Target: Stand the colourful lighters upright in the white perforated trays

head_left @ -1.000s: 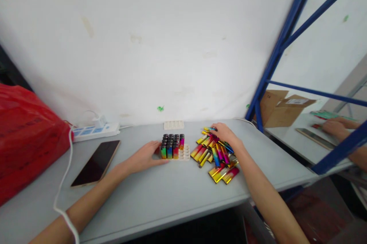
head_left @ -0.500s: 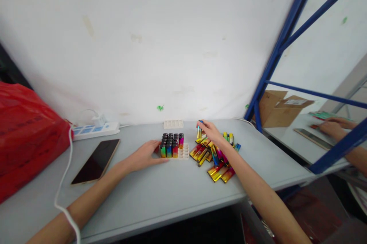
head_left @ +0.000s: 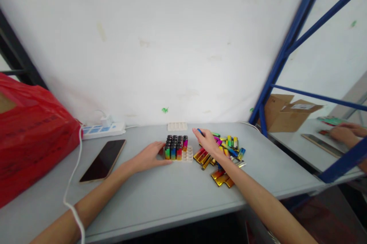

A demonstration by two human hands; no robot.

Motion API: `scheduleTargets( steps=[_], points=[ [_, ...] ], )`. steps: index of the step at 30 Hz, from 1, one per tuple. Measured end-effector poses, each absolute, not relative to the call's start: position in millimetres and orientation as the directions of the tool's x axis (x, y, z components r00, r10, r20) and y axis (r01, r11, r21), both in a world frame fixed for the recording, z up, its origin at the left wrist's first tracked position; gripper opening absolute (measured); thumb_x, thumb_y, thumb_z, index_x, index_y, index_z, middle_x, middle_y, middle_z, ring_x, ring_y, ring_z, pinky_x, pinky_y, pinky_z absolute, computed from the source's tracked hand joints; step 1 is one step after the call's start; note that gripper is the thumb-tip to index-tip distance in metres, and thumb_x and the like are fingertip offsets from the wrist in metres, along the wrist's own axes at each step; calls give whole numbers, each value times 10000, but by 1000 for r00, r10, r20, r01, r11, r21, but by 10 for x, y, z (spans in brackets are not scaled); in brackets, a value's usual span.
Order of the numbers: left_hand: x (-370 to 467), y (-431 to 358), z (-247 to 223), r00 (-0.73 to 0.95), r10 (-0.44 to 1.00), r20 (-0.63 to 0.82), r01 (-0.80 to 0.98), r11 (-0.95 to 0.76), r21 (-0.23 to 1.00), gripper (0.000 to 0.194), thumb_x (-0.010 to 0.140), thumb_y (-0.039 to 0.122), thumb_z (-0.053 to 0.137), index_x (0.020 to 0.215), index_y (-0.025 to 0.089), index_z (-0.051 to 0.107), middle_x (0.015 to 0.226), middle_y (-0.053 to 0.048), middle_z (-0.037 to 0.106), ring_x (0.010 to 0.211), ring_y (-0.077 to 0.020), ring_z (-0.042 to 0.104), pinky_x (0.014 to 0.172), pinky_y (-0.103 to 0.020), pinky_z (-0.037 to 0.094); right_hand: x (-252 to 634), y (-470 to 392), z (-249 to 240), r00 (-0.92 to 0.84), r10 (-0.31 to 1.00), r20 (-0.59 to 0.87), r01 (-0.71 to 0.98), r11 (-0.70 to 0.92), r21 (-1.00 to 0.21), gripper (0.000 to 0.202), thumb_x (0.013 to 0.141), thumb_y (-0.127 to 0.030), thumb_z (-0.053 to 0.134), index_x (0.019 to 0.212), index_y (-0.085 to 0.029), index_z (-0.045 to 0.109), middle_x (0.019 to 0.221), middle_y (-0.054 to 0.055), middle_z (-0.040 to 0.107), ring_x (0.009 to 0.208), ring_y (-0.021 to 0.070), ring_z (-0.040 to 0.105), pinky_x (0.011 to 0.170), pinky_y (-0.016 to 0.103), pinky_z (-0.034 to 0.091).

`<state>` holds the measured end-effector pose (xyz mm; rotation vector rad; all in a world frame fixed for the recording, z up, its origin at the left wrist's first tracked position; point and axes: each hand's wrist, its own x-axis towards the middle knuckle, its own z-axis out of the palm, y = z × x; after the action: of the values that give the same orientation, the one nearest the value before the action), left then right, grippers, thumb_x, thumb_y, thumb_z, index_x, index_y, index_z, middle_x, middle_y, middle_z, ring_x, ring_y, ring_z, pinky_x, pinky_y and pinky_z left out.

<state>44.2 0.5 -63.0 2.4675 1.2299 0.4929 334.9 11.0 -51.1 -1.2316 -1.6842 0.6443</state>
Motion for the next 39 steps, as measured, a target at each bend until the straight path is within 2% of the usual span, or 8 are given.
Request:
scheduleTargets(
  steps=[5,9,15,20,23,30,37,39],
  points=[
    [463,-9,-594,572,807,146,697,-572,432,548,821,685,719,1026,177,703,1003,-87,727,920,-294,672,848,-386,527,3305,76,-529,-73,913,401,490,383,-783,455,897,-569,464,598,-245,351,573,-43,343,569,126,350,558,276,260],
    [468,-14,-589,562,812,157,696,-567,441,545,813,698,720,998,186,704,994,-84,731,901,-289,671,825,-380,524,3299,56,-515,-71,889,452,521,420,-744,456,921,-565,472,618,-240,372,582,-44,366,581,131,368,572,275,272],
    [462,-2,-612,564,810,159,696,-570,436,562,807,712,712,1011,188,701,979,-78,729,897,-288,673,820,-374,527,3335,-55,-397,-236,873,426,499,486,-718,461,1061,-590,376,827,-229,542,697,-22,572,626,152,532,633,262,392],
    [456,4,-614,566,811,148,696,-567,441,560,813,701,715,1024,183,704,1007,-83,731,908,-290,678,829,-377,525,3359,-89,-354,-449,766,460,605,640,-474,541,1102,-595,339,783,-217,560,796,21,636,746,170,565,747,280,414],
    [457,-4,-609,558,817,147,699,-558,446,558,803,691,724,1037,184,708,1000,-83,735,909,-291,676,828,-376,528,3358,-70,-393,-496,781,380,679,621,-391,539,1108,-574,377,770,-213,593,697,4,617,646,159,518,686,280,367],
    [466,-4,-613,560,814,152,695,-562,449,573,802,691,723,1075,188,710,1026,-96,744,925,-290,674,854,-384,533,3346,-29,-490,-487,812,323,682,584,-439,480,1081,-553,500,842,-186,697,721,34,716,635,163,599,640,267,358],
    [457,15,-634,552,817,167,698,-562,444,616,780,712,737,1105,190,708,1027,-95,744,926,-301,680,847,-393,535,3257,-54,-548,-457,842,285,835,517,-189,511,1065,-596,493,896,-188,749,797,109,757,701,213,664,634,283,351],
    [448,25,-648,555,815,167,700,-566,435,592,789,707,732,1081,192,709,1025,-94,744,933,-301,678,854,-392,535,3248,-60,-537,-467,840,278,832,524,-184,536,1057,-621,488,869,-188,742,793,107,755,700,209,661,632,281,345]
  ],
)
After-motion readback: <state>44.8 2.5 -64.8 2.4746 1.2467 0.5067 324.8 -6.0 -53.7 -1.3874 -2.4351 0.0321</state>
